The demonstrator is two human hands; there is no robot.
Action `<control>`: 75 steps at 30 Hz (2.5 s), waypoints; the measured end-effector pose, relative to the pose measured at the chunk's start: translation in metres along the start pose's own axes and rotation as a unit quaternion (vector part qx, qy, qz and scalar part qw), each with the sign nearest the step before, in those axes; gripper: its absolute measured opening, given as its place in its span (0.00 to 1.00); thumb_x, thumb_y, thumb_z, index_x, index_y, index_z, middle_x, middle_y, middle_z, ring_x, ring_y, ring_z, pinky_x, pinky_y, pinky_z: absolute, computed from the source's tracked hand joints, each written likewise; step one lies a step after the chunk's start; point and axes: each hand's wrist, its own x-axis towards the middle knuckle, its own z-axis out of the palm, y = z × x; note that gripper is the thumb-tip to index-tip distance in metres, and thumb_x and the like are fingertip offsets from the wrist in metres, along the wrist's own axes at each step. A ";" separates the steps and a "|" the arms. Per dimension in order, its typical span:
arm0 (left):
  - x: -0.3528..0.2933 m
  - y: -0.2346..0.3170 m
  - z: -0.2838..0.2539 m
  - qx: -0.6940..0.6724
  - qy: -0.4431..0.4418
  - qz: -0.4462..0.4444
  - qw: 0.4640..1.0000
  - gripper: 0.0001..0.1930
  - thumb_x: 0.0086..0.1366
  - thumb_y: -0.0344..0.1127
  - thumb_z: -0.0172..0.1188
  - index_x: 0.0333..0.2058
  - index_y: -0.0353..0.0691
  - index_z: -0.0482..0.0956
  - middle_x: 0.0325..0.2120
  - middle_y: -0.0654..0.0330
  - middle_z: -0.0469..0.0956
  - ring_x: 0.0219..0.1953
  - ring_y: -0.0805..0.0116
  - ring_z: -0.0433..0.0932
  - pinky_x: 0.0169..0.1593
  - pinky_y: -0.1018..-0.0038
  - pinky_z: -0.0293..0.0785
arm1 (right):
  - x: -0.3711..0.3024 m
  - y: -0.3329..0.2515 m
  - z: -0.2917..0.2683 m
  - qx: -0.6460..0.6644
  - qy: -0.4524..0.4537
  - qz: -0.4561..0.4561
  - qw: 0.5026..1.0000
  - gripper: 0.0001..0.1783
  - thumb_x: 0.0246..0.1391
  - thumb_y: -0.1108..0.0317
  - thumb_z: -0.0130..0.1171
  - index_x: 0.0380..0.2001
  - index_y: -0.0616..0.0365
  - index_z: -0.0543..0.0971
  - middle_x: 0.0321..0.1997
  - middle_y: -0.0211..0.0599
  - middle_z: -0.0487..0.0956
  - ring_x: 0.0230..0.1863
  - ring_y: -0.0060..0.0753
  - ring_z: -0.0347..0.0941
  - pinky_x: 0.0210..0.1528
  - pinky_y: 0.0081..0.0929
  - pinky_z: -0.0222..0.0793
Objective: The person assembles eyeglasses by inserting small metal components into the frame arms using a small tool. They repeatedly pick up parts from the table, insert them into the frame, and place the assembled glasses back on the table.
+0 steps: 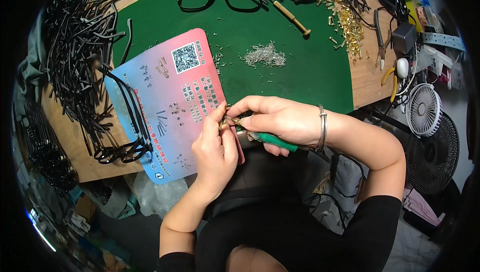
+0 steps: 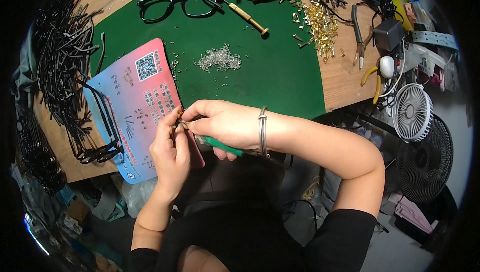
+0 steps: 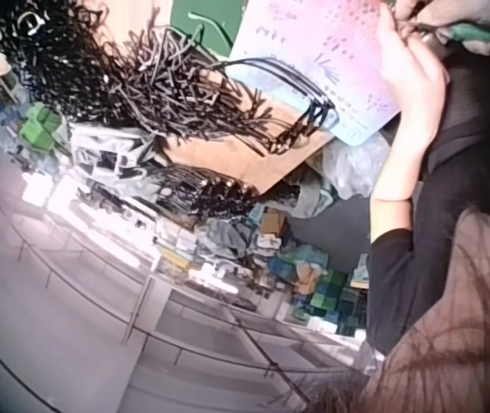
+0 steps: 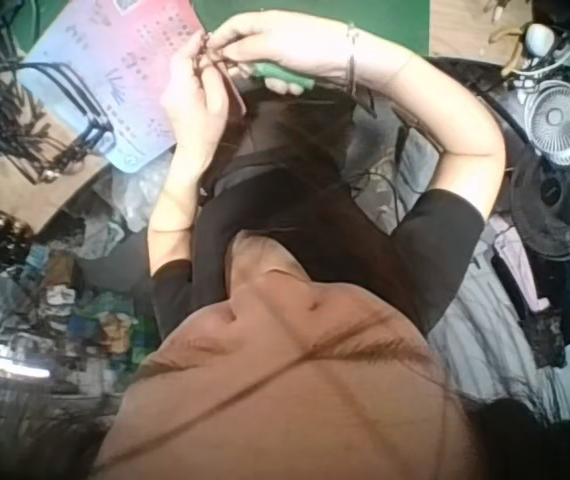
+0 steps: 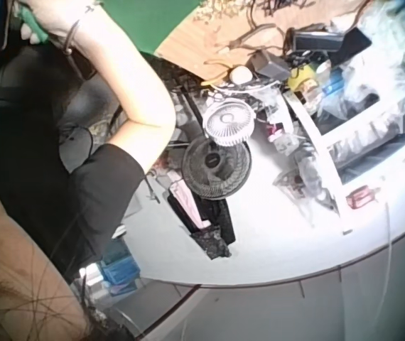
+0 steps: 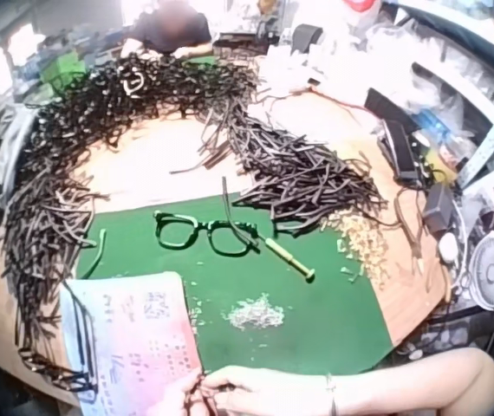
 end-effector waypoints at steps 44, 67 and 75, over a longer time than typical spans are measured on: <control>0.031 -0.026 -0.043 -0.121 -0.035 0.042 0.991 0.10 0.55 0.21 0.55 0.37 0.35 0.79 0.30 0.53 0.80 0.30 0.64 0.80 0.32 0.75 0.77 | -0.005 0.030 -0.015 -0.417 0.274 -0.286 0.818 0.13 0.56 0.64 0.48 0.42 0.59 0.67 0.34 0.48 0.71 0.32 0.53 0.72 0.36 0.41 0.69; 0.032 -0.023 -0.048 0.079 -0.003 0.013 0.997 0.07 0.63 0.29 0.54 0.34 0.30 0.75 0.20 0.59 0.76 0.20 0.75 0.75 0.26 0.78 0.72 | -0.005 -0.088 -0.071 -0.492 0.507 -0.383 0.595 0.10 0.46 0.65 0.58 0.27 0.61 0.74 0.23 0.47 0.77 0.26 0.49 0.75 0.30 0.36 0.70; 0.016 -0.024 -0.051 -0.108 0.084 -0.145 0.980 0.06 0.64 0.28 0.52 0.38 0.33 0.71 0.24 0.62 0.74 0.17 0.82 0.68 0.19 0.86 0.65 | -0.004 0.049 0.027 -0.532 0.232 -0.352 0.734 0.06 0.44 0.69 0.56 0.25 0.58 0.71 0.20 0.39 0.72 0.20 0.43 0.73 0.21 0.36 0.71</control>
